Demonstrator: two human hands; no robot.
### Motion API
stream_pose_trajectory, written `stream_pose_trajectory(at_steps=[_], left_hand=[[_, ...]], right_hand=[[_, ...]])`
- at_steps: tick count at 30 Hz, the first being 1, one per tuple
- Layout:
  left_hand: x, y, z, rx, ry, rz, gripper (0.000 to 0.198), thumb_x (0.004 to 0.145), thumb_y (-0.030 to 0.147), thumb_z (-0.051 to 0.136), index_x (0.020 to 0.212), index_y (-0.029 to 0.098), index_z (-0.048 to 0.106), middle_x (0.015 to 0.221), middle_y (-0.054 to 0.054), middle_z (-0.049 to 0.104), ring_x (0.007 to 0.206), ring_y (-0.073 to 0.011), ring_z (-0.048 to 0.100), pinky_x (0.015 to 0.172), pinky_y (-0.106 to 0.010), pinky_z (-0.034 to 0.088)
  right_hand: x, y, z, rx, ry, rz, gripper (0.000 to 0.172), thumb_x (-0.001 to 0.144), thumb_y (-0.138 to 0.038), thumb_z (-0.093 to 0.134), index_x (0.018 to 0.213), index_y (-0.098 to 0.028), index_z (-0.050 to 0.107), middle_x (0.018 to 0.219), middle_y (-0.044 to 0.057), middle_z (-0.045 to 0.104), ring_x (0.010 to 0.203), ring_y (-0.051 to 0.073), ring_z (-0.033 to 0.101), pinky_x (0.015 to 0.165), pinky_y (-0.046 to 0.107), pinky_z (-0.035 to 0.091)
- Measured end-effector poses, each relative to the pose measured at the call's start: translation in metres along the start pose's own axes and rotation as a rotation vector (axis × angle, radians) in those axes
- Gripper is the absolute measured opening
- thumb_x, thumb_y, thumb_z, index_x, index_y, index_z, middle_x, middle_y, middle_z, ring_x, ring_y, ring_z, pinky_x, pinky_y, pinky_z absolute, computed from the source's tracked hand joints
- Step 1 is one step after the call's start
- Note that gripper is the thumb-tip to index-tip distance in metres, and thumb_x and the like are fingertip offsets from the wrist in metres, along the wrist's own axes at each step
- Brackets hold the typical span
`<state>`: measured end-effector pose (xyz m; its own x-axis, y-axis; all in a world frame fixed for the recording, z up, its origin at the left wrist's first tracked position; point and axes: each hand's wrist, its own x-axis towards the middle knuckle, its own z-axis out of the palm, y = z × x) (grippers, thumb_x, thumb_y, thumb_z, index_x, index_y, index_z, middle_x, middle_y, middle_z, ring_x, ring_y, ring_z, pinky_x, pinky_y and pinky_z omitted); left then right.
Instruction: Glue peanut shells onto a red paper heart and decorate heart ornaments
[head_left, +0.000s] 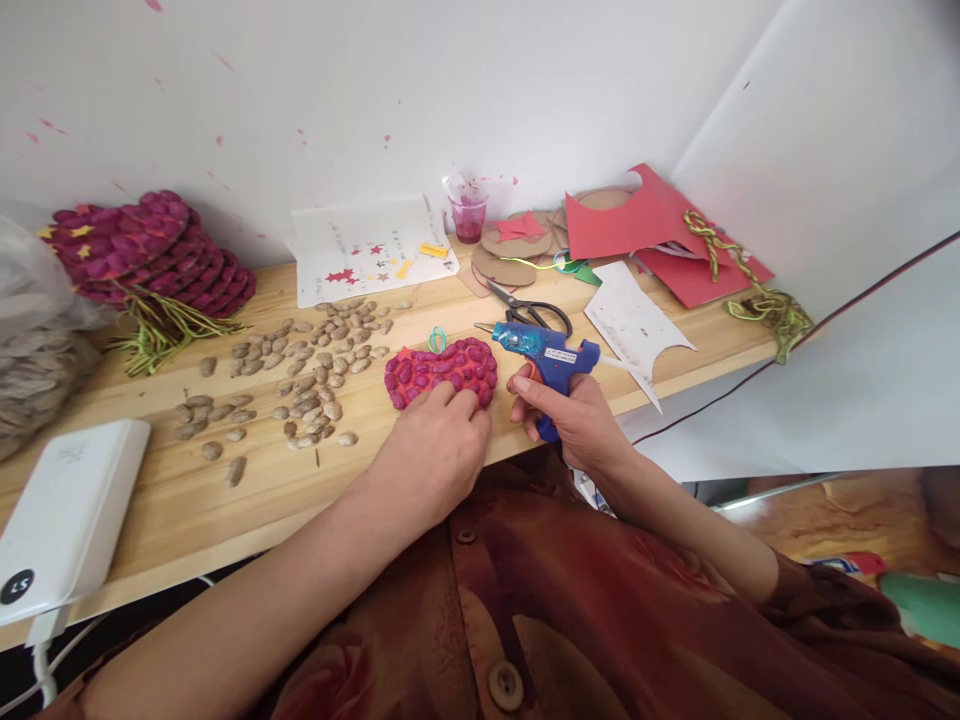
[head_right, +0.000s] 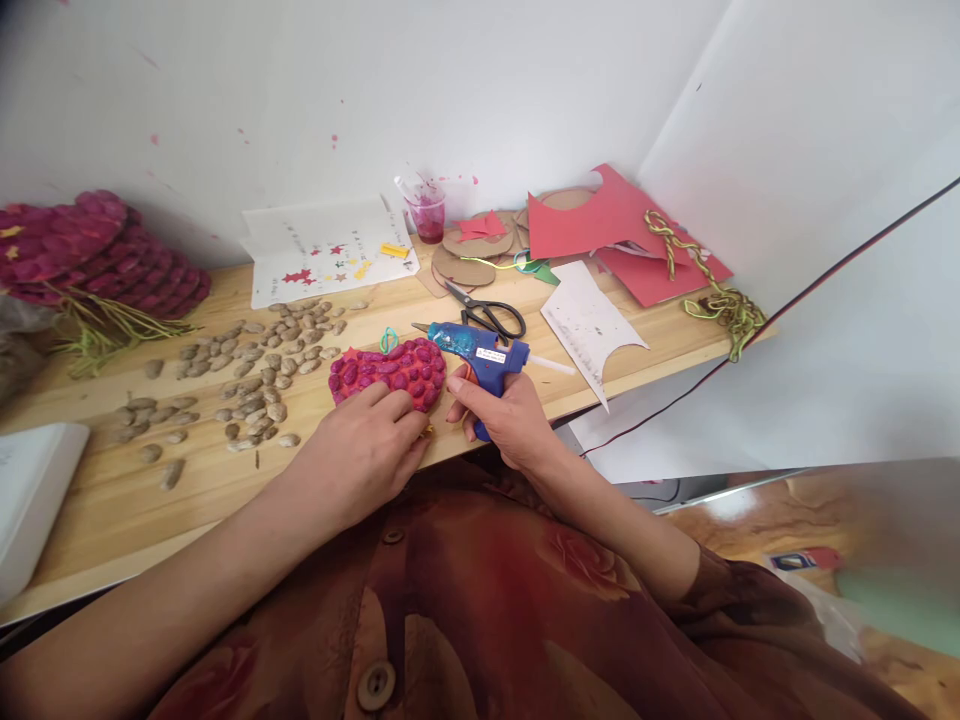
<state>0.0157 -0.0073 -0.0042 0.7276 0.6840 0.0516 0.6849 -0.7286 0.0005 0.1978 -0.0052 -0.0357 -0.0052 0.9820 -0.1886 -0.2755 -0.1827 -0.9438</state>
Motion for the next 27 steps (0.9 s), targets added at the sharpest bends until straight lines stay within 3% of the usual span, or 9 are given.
stream_pose_trajectory(at_steps=[15, 22, 27], left_hand=[[0.000, 0.007, 0.011, 0.090, 0.094, 0.026, 0.015, 0.092, 0.012, 0.055, 0.089, 0.014, 0.069, 0.084, -0.011, 0.066, 0.084, -0.0306, 0.062, 0.068, -0.042, 0.047], [-0.009, -0.001, 0.018, -0.371, 0.195, -0.104, 0.017, 0.094, 0.016, 0.055, 0.086, 0.017, 0.070, 0.085, -0.007, 0.067, 0.083, -0.0231, 0.061, 0.078, -0.037, 0.048], [-0.015, -0.010, 0.013, -0.763, 0.244, -0.213, 0.014, 0.093, 0.017, 0.058, 0.086, 0.018, 0.070, 0.083, -0.003, 0.068, 0.078, -0.0166, 0.062, 0.074, -0.029, 0.047]], right_hand=[[-0.002, 0.001, 0.002, -0.018, -0.021, 0.005, 0.031, 0.074, -0.041, 0.085, 0.085, -0.019, 0.067, 0.059, -0.001, 0.067, 0.047, 0.010, 0.053, 0.041, 0.021, 0.040], [-0.002, 0.001, 0.002, -0.027, -0.019, 0.007, 0.029, 0.075, -0.040, 0.084, 0.084, -0.019, 0.067, 0.061, -0.001, 0.067, 0.050, 0.011, 0.056, 0.041, 0.020, 0.041], [-0.001, 0.002, 0.004, -0.044, -0.004, 0.006, 0.030, 0.073, -0.042, 0.084, 0.084, -0.020, 0.066, 0.063, -0.001, 0.066, 0.053, 0.013, 0.058, 0.041, 0.021, 0.041]])
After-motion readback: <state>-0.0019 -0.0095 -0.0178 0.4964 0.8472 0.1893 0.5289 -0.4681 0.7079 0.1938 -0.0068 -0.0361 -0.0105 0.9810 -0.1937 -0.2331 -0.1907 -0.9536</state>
